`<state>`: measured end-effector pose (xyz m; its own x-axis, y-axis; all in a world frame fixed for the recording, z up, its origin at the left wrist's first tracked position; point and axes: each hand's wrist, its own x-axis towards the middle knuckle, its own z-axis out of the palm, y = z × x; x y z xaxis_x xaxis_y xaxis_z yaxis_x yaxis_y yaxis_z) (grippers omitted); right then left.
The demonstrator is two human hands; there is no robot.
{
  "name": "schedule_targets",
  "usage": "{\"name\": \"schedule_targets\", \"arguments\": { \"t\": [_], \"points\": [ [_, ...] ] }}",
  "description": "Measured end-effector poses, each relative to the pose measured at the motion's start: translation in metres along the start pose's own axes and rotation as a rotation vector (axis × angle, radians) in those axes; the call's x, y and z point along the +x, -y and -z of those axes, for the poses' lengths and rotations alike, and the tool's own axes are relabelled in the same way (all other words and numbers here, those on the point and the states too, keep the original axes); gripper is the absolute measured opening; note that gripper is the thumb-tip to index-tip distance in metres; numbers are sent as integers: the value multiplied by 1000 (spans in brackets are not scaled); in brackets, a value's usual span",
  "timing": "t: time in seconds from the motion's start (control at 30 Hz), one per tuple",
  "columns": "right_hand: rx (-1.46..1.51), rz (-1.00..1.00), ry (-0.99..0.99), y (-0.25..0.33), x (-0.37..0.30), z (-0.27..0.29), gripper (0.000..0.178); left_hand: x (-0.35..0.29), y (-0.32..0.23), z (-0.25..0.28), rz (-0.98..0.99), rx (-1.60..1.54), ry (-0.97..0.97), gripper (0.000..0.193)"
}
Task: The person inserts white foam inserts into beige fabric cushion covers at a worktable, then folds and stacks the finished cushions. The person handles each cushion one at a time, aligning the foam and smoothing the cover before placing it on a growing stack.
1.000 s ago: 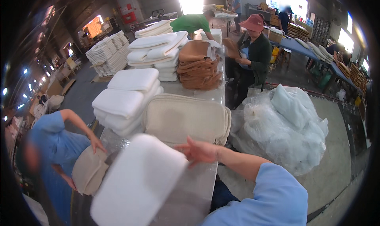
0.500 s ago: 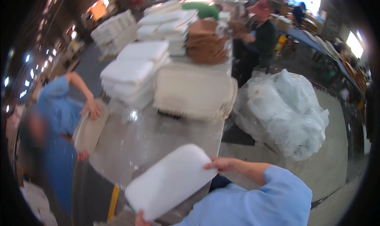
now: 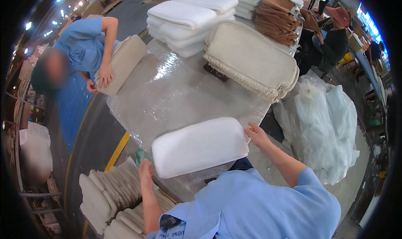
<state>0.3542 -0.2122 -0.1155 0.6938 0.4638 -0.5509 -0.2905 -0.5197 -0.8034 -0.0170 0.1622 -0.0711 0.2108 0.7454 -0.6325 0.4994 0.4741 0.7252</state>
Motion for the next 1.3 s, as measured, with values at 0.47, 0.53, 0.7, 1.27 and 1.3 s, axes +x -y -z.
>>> {"name": "schedule_targets", "arguments": {
  "t": [0.47,0.53,0.7,1.27,1.3],
  "points": [
    [-366,340,-210,64,-10,56,37,-16,-3,-2,-123,52,-303,48],
    [-414,476,-276,95,-5,78,29,-21,-1,-2,-238,26,-334,37],
    [-662,785,-505,162,60,106,23,-13,-17,-40,-423,95,-169,34],
    [172,480,-429,163,185,156,17,39,-98,-73,118,265,242,85],
    [266,461,-425,164,188,158,19,40,-100,-73,128,327,227,86]
  ]
}}
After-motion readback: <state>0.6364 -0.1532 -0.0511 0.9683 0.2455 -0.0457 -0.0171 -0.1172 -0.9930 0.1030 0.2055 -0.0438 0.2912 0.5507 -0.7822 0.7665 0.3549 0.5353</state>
